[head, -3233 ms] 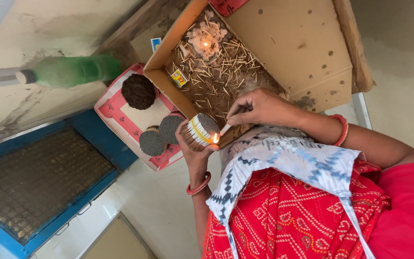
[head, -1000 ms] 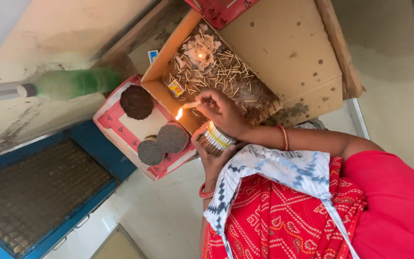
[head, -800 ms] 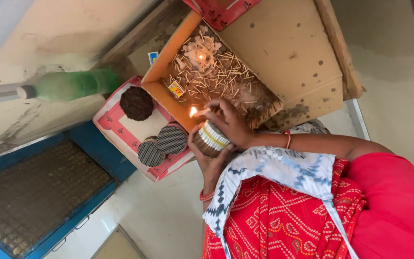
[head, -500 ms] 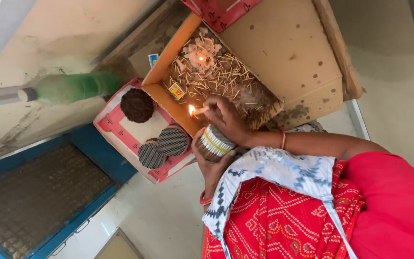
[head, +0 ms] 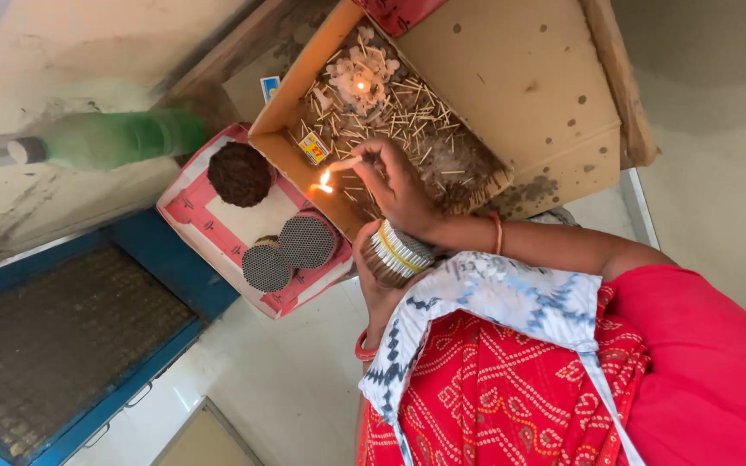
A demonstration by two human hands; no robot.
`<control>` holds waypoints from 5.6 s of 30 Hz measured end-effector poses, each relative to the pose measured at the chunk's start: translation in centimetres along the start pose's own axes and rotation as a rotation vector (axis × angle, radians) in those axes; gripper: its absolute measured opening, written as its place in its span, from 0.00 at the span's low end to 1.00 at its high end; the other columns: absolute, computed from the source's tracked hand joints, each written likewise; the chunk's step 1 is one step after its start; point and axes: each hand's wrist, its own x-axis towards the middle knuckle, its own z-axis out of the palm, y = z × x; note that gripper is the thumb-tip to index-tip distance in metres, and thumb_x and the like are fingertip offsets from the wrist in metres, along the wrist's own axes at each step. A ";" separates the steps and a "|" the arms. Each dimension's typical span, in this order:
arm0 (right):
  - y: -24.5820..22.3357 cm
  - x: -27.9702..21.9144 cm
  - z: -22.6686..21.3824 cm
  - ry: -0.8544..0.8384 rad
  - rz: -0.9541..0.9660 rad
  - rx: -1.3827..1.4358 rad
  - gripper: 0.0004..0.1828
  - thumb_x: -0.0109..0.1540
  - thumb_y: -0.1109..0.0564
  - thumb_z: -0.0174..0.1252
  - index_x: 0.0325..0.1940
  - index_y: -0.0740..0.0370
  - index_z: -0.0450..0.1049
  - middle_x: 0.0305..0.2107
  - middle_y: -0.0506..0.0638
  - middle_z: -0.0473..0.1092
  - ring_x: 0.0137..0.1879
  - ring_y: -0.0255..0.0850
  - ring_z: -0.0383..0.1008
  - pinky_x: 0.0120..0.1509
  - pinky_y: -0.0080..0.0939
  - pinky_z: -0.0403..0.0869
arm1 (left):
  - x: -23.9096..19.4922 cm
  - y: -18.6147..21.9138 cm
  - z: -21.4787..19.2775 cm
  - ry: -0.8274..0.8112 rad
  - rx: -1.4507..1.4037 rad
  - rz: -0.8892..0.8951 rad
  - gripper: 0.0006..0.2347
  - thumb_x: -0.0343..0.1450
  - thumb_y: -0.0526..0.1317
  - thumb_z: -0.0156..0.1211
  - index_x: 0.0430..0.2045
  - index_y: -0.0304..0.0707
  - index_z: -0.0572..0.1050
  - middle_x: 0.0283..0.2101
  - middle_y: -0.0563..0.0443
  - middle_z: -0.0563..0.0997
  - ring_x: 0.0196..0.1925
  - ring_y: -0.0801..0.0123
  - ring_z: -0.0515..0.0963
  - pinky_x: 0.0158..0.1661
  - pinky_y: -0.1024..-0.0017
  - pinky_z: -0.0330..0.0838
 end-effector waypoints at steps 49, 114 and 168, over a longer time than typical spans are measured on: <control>0.4 0.2 -0.1 0.003 0.054 0.123 0.09 0.72 0.60 0.55 0.56 0.62 0.68 0.46 0.49 0.68 0.50 0.34 0.70 0.53 0.36 0.72 | 0.4 0.2 -0.3 -0.034 -0.095 0.011 0.45 0.58 0.28 0.79 0.69 0.38 0.54 0.66 0.45 0.66 0.67 0.60 0.69 0.67 0.64 0.68; -4.4 1.6 -7.6 -0.408 0.102 -0.179 0.13 0.65 0.51 0.64 0.49 0.62 0.80 0.40 0.51 0.78 0.46 0.34 0.77 0.51 0.37 0.75 | 0.9 1.1 -2.3 0.073 -0.148 0.016 0.42 0.58 0.35 0.81 0.65 0.40 0.58 0.68 0.45 0.66 0.67 0.59 0.72 0.65 0.62 0.73; -4.4 0.2 -8.5 -0.562 0.185 -0.332 0.14 0.62 0.51 0.65 0.46 0.62 0.81 0.36 0.50 0.79 0.40 0.33 0.78 0.45 0.37 0.74 | 0.9 1.6 -3.5 0.116 -0.188 0.044 0.43 0.58 0.40 0.82 0.67 0.39 0.57 0.69 0.45 0.65 0.68 0.60 0.72 0.67 0.62 0.73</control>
